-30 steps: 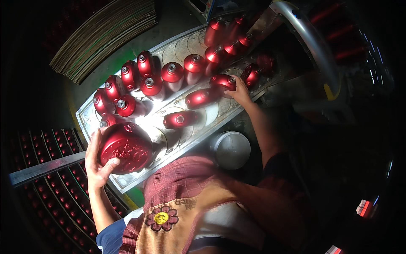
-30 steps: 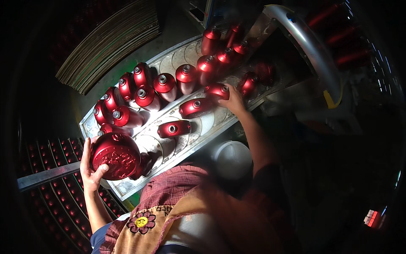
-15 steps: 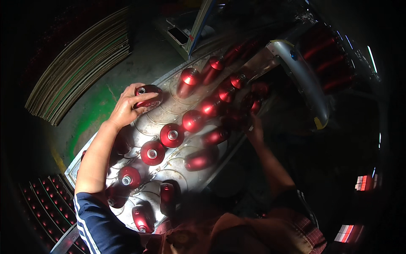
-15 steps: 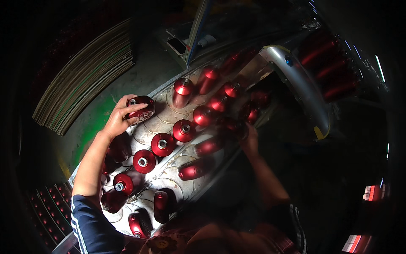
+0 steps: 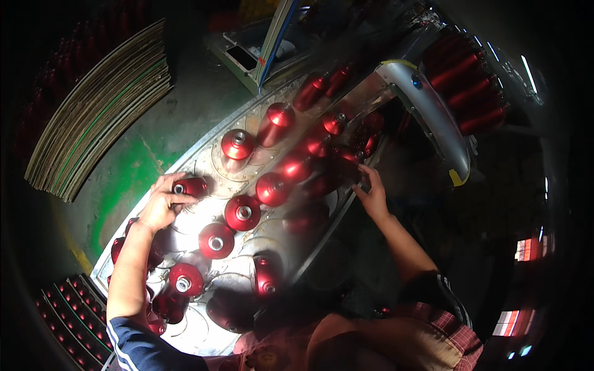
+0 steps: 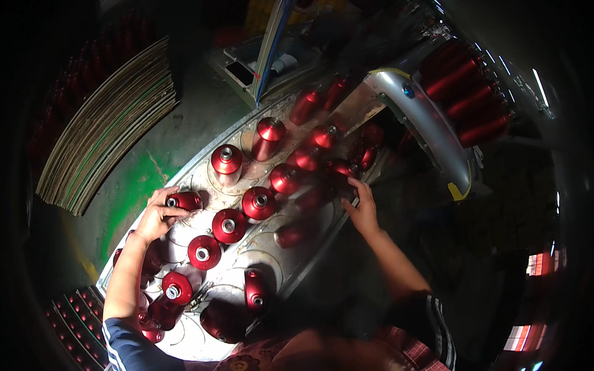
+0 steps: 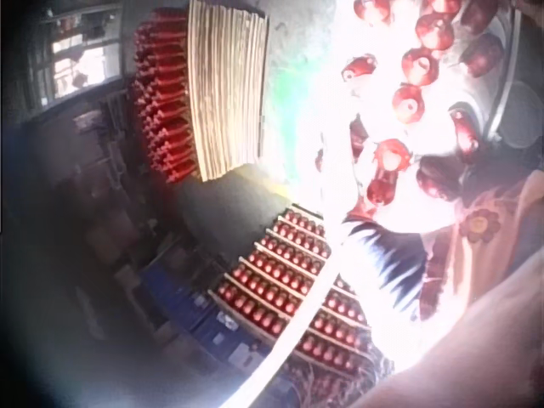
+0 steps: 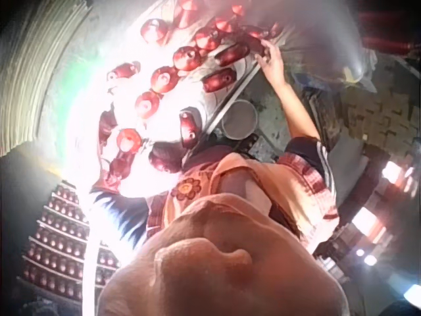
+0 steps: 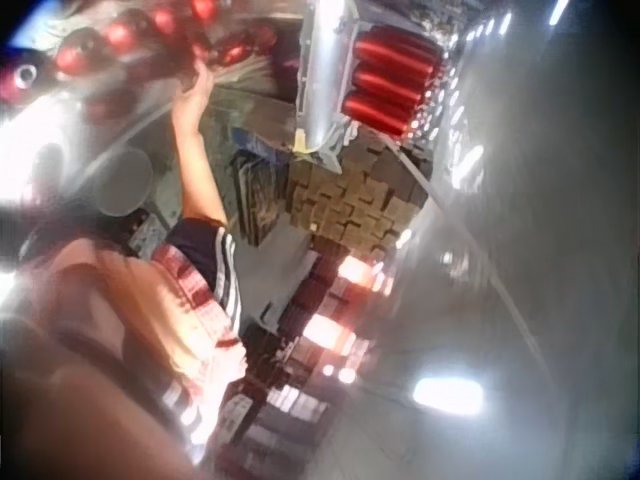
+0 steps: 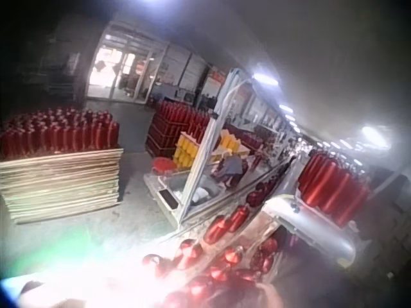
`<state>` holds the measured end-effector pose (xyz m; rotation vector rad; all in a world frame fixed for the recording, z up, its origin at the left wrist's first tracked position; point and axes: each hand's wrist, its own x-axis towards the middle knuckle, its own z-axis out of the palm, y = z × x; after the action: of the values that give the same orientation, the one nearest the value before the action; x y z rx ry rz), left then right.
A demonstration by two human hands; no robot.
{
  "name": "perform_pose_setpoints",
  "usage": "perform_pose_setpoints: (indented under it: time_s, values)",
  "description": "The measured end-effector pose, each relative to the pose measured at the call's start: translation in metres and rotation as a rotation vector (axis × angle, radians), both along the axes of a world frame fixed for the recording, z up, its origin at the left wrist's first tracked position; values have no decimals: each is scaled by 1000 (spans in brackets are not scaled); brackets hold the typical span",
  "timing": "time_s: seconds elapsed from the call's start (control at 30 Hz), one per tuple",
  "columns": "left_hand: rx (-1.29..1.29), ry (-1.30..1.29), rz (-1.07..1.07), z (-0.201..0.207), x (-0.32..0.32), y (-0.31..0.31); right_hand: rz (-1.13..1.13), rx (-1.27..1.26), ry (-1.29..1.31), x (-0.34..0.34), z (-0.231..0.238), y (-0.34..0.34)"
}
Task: The person repeatedly picks up red cylindrical cans from a conveyor belt and places them into a cardboard tray with circular indentations. The cans are handled one at a time and arranged in rows within the tray.
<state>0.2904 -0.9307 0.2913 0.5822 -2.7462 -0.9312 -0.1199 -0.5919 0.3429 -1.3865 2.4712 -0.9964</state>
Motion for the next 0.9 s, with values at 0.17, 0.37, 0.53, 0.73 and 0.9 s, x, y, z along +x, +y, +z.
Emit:
perform_pose_setpoints:
  time_s: [0.17, 0.37, 0.53, 0.73, 0.9]
  values:
    - [95, 1, 39, 14, 12, 7, 16, -2, -45, 10, 9, 3]
    - [182, 327, 203, 41, 6, 16, 28, -135, -255, 19, 27, -20]
    - [337, 419, 267, 50, -43, 10, 122, -335, -413, -15, 40, -97]
    - [398, 375, 220, 41, -96, 8, -133, -299, -228, -89, 13, -231]
    - [402, 358, 185, 39, -86, 12, -271, -141, 175, -151, -44, -295]
